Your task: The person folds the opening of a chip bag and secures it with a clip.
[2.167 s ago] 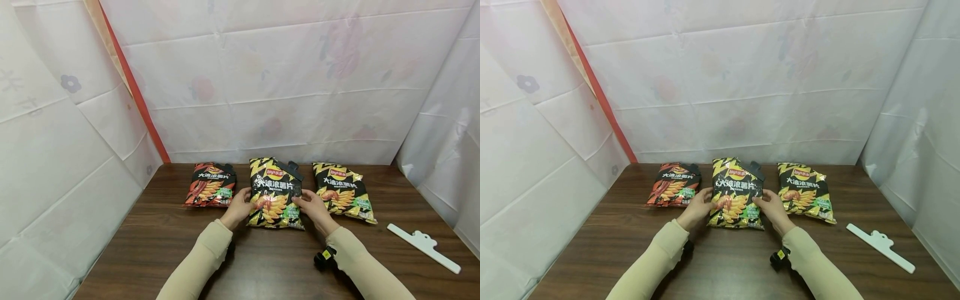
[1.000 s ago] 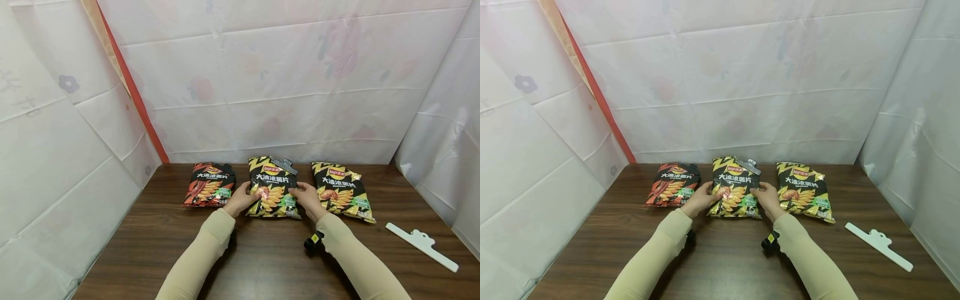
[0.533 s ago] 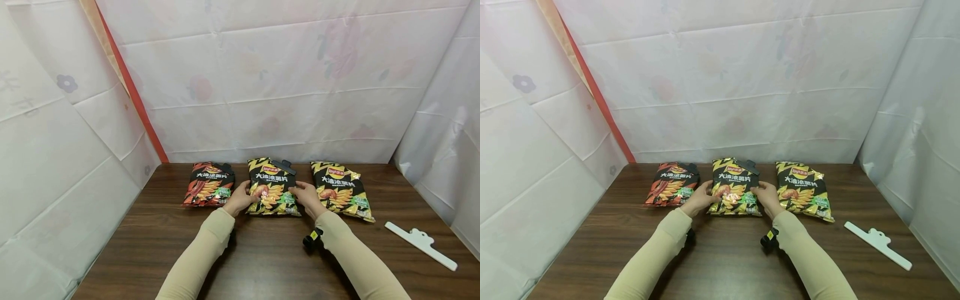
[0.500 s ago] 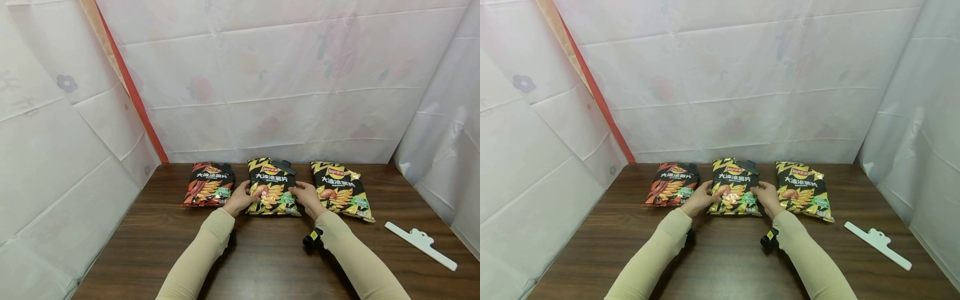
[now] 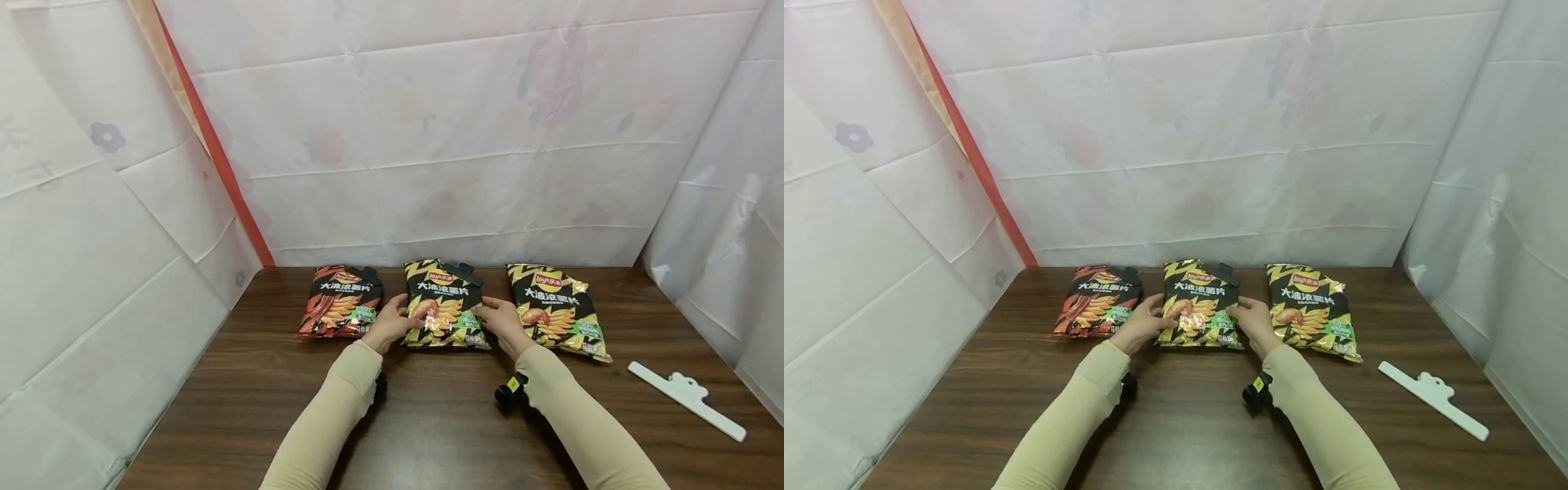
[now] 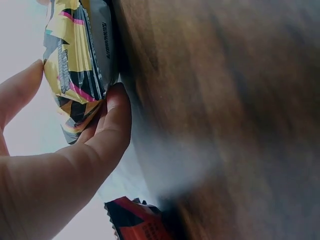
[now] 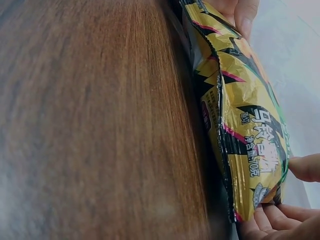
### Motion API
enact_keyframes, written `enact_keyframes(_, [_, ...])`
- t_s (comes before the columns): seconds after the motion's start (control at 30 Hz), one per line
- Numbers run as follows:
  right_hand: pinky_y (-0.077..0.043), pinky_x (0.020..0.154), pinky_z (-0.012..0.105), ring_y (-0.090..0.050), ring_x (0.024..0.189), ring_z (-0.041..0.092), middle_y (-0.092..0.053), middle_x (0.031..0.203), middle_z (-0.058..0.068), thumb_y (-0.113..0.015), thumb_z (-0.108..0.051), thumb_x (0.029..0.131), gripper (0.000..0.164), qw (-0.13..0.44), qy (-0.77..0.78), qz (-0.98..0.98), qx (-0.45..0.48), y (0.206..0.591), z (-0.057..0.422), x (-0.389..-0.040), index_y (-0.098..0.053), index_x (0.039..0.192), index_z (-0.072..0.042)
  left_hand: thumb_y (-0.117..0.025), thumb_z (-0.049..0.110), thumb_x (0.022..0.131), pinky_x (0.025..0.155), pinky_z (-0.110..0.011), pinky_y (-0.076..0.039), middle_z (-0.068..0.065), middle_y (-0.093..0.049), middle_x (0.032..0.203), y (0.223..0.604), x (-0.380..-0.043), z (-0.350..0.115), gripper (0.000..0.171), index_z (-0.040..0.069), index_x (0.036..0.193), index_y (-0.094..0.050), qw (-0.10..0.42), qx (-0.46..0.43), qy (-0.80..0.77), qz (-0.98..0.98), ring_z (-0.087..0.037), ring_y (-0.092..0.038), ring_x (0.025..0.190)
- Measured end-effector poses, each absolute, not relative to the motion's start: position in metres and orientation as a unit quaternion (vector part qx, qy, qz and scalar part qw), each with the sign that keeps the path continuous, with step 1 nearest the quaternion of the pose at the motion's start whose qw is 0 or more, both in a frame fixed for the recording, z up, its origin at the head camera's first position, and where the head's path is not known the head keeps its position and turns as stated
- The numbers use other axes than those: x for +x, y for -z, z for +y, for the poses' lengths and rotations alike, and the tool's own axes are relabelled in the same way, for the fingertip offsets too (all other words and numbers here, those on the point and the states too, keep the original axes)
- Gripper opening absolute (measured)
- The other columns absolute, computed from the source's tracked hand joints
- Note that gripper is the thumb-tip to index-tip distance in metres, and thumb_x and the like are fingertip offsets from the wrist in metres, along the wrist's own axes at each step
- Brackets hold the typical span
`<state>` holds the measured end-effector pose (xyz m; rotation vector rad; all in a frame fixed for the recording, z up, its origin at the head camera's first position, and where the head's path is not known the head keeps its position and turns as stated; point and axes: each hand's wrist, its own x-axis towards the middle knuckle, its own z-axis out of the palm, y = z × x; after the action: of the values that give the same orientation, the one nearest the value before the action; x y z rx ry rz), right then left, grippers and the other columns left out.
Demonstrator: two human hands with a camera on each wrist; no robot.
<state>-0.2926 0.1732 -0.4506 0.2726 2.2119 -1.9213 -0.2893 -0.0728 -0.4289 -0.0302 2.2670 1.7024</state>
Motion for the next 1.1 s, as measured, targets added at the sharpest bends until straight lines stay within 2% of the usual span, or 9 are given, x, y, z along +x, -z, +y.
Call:
enact_keyframes(0.13, [-0.038, 0.111, 0.049, -0.036, 0.141, 0.038, -0.026, 0.159, 0.023, -0.055, -0.016, 0.099, 0.062, 0.097, 0.653, 0.745, 0.092, 0.450, 0.173, -0.293, -0.028, 0.153, -0.001, -0.074, 0.009, 0.086, 0.103, -0.052, -0.044, -0.023, -0.036, 0.153, 0.429, -0.290, -0.073, 0.085, 0.013, 0.156, -0.025, 0.157, -0.014, -0.602, 0.783, -0.040, -0.043, 0.136])
enact_keyframes(0.53, [-0.038, 0.112, 0.047, -0.037, 0.141, 0.038, -0.028, 0.157, 0.024, -0.058, -0.013, 0.098, 0.062, 0.099, 0.653, 0.746, 0.084, 0.447, 0.172, -0.291, -0.030, 0.152, 0.001, -0.074, 0.007, 0.086, 0.110, -0.051, -0.038, -0.021, -0.035, 0.155, 0.428, -0.291, -0.073, 0.082, 0.008, 0.154, -0.029, 0.143, -0.010, -0.602, 0.786, -0.036, -0.035, 0.143])
enact_keyframes(0.73, [-0.039, 0.112, 0.047, -0.038, 0.141, 0.037, -0.028, 0.158, 0.023, -0.058, -0.015, 0.098, 0.061, 0.098, 0.647, 0.753, 0.076, 0.446, 0.172, -0.289, -0.031, 0.152, 0.000, -0.073, 0.006, 0.086, 0.108, -0.048, -0.041, -0.021, -0.036, 0.155, 0.429, -0.291, -0.072, 0.080, 0.007, 0.154, -0.030, 0.135, -0.010, -0.597, 0.791, -0.035, -0.035, 0.143])
enact_keyframes(0.93, [-0.039, 0.111, 0.047, -0.038, 0.141, 0.037, -0.028, 0.158, 0.022, -0.058, -0.016, 0.098, 0.063, 0.099, 0.632, 0.766, 0.062, 0.444, 0.172, -0.286, -0.030, 0.153, -0.001, -0.069, 0.003, 0.089, 0.106, -0.046, -0.044, -0.019, -0.029, 0.158, 0.430, -0.290, -0.072, 0.078, 0.005, 0.154, -0.027, 0.141, 0.000, -0.617, 0.774, -0.034, -0.030, 0.146])
enact_keyframes(1.1, [-0.040, 0.111, 0.047, -0.038, 0.140, 0.038, -0.028, 0.158, 0.023, -0.057, -0.014, 0.098, 0.063, 0.097, 0.629, 0.769, 0.056, 0.439, 0.173, -0.285, -0.029, 0.153, 0.001, -0.069, 0.004, 0.089, 0.110, -0.047, -0.040, -0.018, -0.029, 0.159, 0.430, -0.288, -0.071, 0.078, 0.005, 0.155, -0.027, 0.128, 0.005, -0.618, 0.776, -0.035, -0.029, 0.146])
